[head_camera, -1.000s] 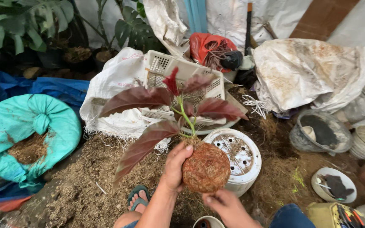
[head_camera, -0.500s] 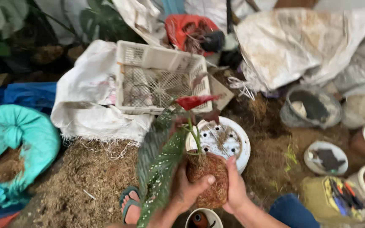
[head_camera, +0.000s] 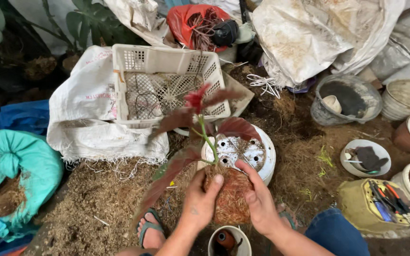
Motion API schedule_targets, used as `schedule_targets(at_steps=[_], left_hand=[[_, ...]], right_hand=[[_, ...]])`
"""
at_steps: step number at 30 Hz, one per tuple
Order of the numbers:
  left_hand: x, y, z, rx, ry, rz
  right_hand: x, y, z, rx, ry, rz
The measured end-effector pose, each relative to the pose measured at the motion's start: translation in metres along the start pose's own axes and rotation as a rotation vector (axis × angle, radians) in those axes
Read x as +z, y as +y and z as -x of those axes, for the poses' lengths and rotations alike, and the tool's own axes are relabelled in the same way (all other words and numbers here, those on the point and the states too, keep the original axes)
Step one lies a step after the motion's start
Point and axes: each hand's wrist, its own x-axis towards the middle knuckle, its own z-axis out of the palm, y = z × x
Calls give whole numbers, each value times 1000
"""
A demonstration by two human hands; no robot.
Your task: The person wraps a plant's root ball with coconut coir, securing it with string. They handle the plant, pull string from a spool, and tie it around the coir to hold it in place.
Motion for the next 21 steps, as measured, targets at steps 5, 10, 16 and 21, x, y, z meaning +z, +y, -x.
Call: schedule_targets(at_steps=[5,10,16,21], left_hand=[[7,12,8,71,-140,-138],[9,15,-6,2,-80,-389],[12,-3,0,-2,38,137],[11,-7,1,-138,-7,375]], right_hand=[[-1,31,2,141,196,166],[8,41,-11,377,233,-447],[11,19,-22,466,227,-732],[-7,17,-23,403,49,-487]])
